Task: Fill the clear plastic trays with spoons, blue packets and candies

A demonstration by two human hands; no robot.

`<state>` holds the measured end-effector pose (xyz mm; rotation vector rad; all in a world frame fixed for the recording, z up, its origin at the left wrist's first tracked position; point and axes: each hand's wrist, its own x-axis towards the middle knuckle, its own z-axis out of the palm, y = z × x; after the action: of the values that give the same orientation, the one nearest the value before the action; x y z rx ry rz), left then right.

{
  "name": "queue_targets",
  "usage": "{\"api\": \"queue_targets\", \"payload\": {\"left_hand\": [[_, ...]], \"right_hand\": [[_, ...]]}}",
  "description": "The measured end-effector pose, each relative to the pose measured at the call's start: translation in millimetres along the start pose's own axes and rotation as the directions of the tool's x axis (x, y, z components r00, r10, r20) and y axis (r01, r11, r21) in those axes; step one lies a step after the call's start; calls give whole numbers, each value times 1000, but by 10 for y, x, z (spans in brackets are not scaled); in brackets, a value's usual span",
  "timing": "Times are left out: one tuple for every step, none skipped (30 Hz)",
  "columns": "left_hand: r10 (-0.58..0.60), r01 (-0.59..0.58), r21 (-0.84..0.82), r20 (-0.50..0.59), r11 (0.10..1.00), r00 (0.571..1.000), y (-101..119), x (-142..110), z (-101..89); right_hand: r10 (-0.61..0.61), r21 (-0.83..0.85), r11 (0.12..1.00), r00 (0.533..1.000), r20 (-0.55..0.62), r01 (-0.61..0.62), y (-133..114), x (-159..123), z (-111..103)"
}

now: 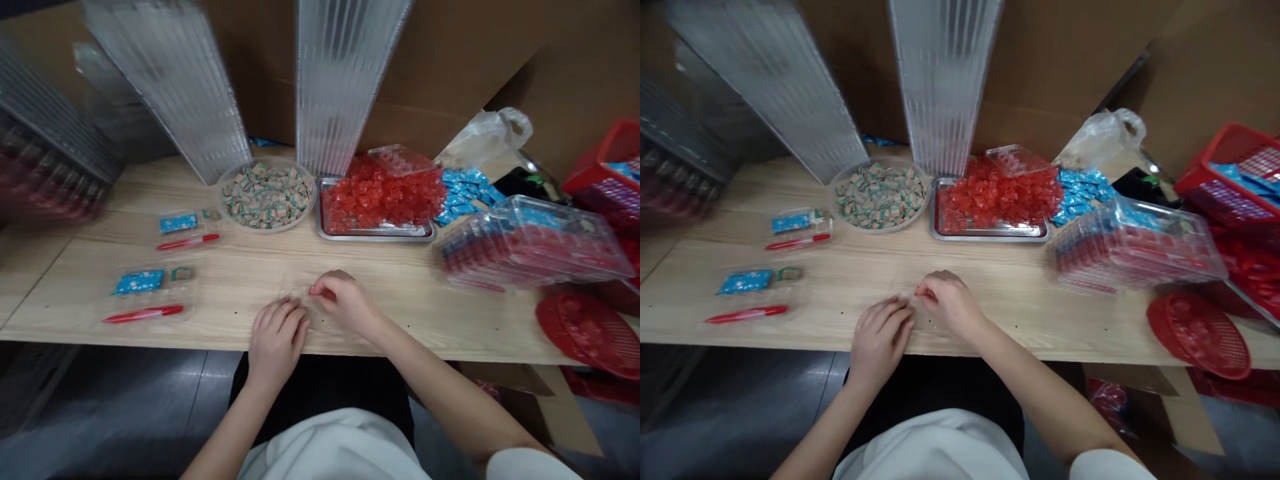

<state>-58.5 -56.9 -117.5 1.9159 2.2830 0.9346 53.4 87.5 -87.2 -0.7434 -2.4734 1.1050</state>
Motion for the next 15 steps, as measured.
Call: {"api": "queue_targets", "payload": {"left_hand": [[1,-1,0,-3,1000,1000,3,-5,3],[1,-1,1,-4,1000,1000,5,-10,3],[0,0,1,-5,1000,1000,8,-14,-1],[-5,5,-1,-4,1000,1000,11,-14,-10],[-13,13,-6,-3,1000,1000,12,-9,-23],[-22,22,-14,-1,1000,1000,12,4,-40],[-32,31,-23,0,999,1000,9,28,-59],[-36,36,-30,-2,999,999,3,64,-77],[-32,31,-35,-7,999,999,-6,113,-91],[-20,19,-38,-9,999,1000,-17,171,-98],[0,0,-39,-3,999,1000,-31,237,-95],[25,-25,-36,8,999,1000,-44,304,-84],[49,-48,-28,26,998,998,-58,366,-64],[66,-65,-17,47,998,997,-70,421,-38],[72,-72,-4,65,997,995,-81,463,-9]], "right_hand": [[-11,-48,999,1000,-6,11,6,-23,43],[-18,-95,995,1000,-19,16,18,-38,62],[-25,-136,991,999,-23,22,33,-43,57],[-40,-165,986,999,-5,39,50,-38,28],[-57,-179,982,998,21,60,71,-21,-24],[-68,-184,980,997,40,74,96,7,-96],[-73,-186,979,996,43,80,124,45,-182],[-73,-193,978,997,33,78,156,90,-275],[-77,-207,975,996,36,83,187,137,-367],[-89,-228,968,994,64,101,216,185,-450],[-109,-247,959,986,125,137,239,230,-515],[-134,-253,949,965,223,190,255,268,-559],[-155,-244,939,933,326,241,263,299,-582],[-165,-232,933,900,404,276,264,322,-585],[-164,-230,928,877,451,292,261,336,-573]]}}
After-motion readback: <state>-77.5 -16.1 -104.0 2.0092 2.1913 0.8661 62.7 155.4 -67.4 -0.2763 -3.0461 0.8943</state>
